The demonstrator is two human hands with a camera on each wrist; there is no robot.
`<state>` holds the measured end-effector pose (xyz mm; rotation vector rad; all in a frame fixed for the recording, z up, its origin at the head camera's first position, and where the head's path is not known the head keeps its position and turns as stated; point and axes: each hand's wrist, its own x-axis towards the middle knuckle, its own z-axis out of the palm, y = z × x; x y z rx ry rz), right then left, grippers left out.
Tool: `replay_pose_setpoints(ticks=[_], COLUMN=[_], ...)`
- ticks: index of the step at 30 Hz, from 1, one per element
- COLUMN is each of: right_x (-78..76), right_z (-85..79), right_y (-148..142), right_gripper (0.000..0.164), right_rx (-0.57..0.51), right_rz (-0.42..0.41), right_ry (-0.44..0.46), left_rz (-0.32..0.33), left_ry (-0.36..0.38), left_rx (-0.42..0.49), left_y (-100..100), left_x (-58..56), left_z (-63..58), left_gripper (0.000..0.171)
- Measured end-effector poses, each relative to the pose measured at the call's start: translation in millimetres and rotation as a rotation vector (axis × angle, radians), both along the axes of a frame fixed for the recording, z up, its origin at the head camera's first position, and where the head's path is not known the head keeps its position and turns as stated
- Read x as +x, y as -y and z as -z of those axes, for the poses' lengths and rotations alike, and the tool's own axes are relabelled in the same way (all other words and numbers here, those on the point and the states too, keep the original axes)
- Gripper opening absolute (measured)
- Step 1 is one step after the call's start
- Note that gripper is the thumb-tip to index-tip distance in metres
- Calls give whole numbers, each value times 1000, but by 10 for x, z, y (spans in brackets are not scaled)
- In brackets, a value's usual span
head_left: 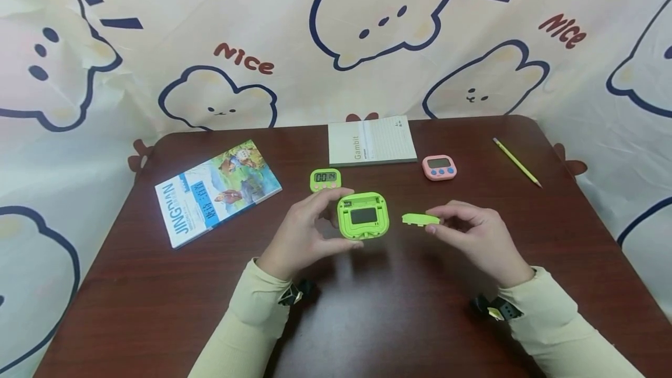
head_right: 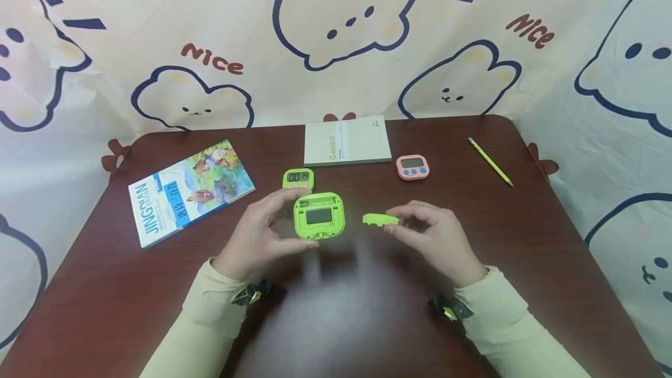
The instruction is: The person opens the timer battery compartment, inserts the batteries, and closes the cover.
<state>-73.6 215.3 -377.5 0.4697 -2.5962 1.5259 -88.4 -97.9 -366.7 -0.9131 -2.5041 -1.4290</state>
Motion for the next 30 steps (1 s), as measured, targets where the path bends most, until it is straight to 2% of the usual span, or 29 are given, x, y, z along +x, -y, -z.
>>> replay_pose_setpoints(ticks=[6,18,30], right_x=[16,38,71], right_z=[177,396,513], right_y=[5,21,42], right_gripper=[21,17,19], right_rx=[-19,19,7], right_rz=[-2,18,24], right_ry=[45,137,227], left_rz=[-29,-56,-74], left_ry=[-4,-53,-44], left_rx=[-28,-27,14], left_y=[6,-31,-111], left_x=[9,-10,9], left_z=[-10,29,46], left_gripper=[77,79,81])
